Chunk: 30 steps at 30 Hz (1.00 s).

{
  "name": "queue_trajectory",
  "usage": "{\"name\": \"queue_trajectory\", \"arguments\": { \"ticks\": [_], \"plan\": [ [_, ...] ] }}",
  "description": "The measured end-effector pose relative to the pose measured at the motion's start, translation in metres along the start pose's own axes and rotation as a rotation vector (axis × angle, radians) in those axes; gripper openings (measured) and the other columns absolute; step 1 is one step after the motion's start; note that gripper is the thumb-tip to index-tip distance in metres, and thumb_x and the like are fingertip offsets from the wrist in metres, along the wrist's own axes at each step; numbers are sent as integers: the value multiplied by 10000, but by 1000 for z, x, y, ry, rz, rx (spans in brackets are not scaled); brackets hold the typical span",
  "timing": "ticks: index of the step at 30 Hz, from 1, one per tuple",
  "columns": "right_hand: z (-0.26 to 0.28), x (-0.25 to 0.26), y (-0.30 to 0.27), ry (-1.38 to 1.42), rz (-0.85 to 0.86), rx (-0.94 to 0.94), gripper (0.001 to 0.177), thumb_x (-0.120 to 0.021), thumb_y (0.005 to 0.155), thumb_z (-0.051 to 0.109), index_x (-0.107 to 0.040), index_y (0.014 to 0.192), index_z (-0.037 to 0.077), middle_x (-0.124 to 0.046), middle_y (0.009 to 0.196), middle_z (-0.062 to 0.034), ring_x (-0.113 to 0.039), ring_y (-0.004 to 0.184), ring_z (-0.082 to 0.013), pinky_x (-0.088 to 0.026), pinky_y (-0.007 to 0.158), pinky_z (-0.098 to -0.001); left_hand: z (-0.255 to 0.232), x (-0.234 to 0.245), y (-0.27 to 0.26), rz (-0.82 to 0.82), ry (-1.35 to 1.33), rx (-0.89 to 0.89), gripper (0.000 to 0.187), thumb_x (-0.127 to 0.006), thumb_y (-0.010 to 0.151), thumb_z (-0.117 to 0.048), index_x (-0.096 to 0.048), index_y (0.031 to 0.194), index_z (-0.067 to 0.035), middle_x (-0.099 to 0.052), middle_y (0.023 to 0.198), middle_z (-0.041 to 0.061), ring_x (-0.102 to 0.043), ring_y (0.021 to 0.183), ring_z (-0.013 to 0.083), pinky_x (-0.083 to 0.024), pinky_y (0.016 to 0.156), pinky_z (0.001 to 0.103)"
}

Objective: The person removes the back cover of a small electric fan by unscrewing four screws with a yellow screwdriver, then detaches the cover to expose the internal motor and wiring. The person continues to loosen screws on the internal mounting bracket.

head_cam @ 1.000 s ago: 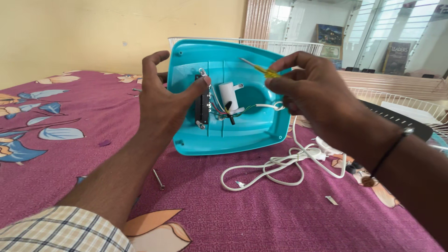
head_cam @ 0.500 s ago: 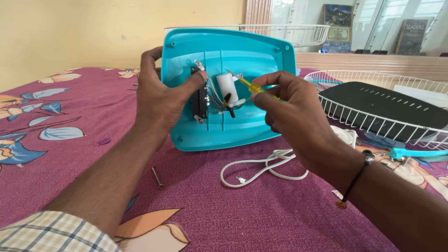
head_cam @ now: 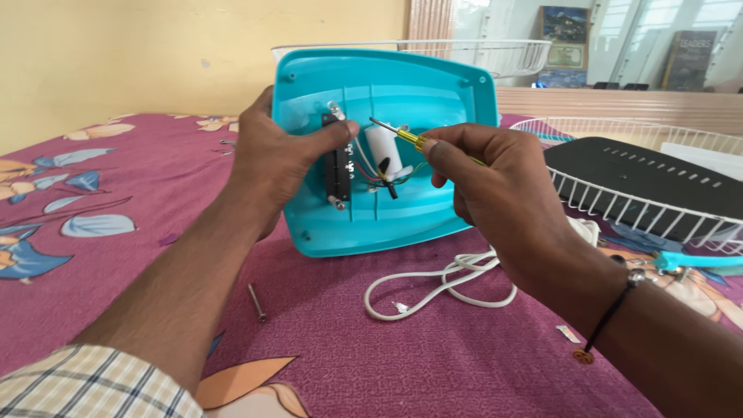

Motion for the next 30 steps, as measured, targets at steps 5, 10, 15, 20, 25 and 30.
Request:
{"name": "queue_trajectory", "arguments": {
  "ticks": [5,10,15,20,25,30],
  "plan": [
    [18,-9,-2,8,-10,12,230,-638,958,181,-742,1003,-20,-504,601,-15,-352,434,-50,-258,368,-248,-6,2,-2,1,5,-70,591,-876,711,-258,-598,1200,-78,-765,1041,75,-785,911,176,-675,821,358],
    [35,-17,8,-48,17,64,227,-639,961,206,-721,971,-6,-560,627,-10,-409,453,-50,-321,400,-243,-4,2,-2,6,-24,-112,608,-868,704,-294,-610,1194,-43,-774,1019,85,-793,870,172,-687,785,339],
    [44,-23,21,-51,86,-44,218,-600,936,208,-677,939,4,-655,679,-50,-478,428,-82,-386,406,-236,-4,3,0,-26,3,-89,639,-872,677,-295,-594,1201,-57,-763,987,74,-783,842,158,-674,757,323],
    [18,-34,6,130,84,-99,209,-635,951,203,-647,876,7,-587,687,-51,-409,449,-69,-321,407,-251,-1,4,0,-46,52,-141,601,-857,690,-296,-614,1179,-44,-767,977,78,-777,836,155,-659,763,314],
    [7,-35,3,247,90,-105,229,-646,968,196,-595,801,48,-423,597,0,-318,446,-66,-267,410,-274,-2,4,0,-51,73,-151,573,-857,702,-316,-619,1149,-48,-766,973,74,-780,826,153,-661,759,311],
    [5,-35,5,258,77,-106,259,-629,968,198,-578,752,64,-437,574,16,-301,434,-72,-257,407,-279,-1,3,0,-35,63,-152,579,-850,706,-316,-605,1159,-51,-768,974,81,-792,818,158,-679,748,315]
  ]
}}
Point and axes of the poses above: each hand's wrist, its own y-axis towards the middle knuckle, its own x-axis out of the back of the hand, z = x × y, the point moved 5 cm from there along y, towards the middle knuckle
